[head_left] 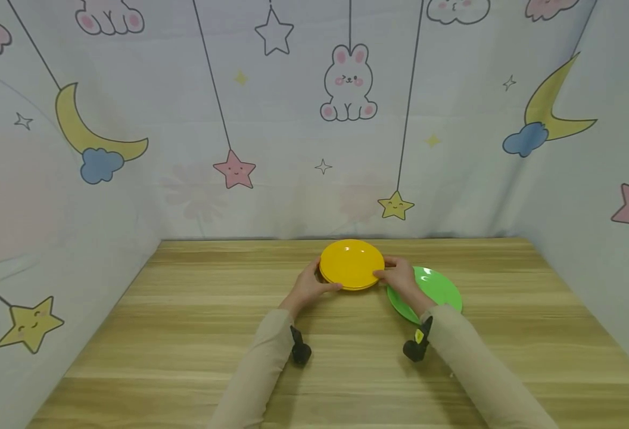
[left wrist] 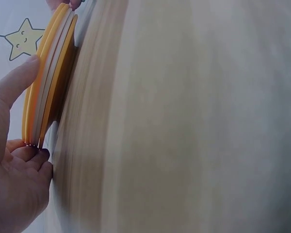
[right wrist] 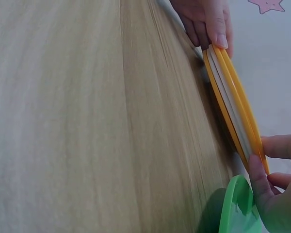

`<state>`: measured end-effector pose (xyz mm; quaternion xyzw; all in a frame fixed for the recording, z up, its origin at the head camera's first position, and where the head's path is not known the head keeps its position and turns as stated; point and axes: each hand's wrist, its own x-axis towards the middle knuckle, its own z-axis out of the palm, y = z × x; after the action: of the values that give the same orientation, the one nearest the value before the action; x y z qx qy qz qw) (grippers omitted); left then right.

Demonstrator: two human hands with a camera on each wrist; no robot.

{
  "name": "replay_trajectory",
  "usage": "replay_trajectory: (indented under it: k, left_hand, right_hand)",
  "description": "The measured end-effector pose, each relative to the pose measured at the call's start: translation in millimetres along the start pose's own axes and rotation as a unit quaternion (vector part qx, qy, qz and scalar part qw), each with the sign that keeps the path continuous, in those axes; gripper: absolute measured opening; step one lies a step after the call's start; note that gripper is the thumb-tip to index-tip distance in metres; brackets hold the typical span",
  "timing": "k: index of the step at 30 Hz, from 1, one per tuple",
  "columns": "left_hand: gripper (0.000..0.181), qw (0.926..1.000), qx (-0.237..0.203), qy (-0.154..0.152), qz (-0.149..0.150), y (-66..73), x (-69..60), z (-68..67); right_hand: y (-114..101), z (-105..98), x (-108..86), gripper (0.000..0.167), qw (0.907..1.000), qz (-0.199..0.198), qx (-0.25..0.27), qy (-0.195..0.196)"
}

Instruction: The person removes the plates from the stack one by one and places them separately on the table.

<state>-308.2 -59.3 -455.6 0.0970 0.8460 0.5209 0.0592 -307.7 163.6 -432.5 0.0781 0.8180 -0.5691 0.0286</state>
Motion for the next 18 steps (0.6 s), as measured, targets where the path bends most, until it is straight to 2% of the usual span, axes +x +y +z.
replay_trajectory:
  k: [10,18]
  left_hand:
    - [0.090,1.0000,0.009,0.003,-0.001,-0.3,0.5,0.4]
    - [0.091,0.9999,0.013,0.001,-0.001,0.1,-0.3,0.1]
  right_hand:
    - [0.8,-1.3,-0.4,0.048,0.9996,-0.002,0.028,0.008]
    - [-0.5,-5.6,-2.3,0.051,0.9992,0.012,0.038,-0.003]
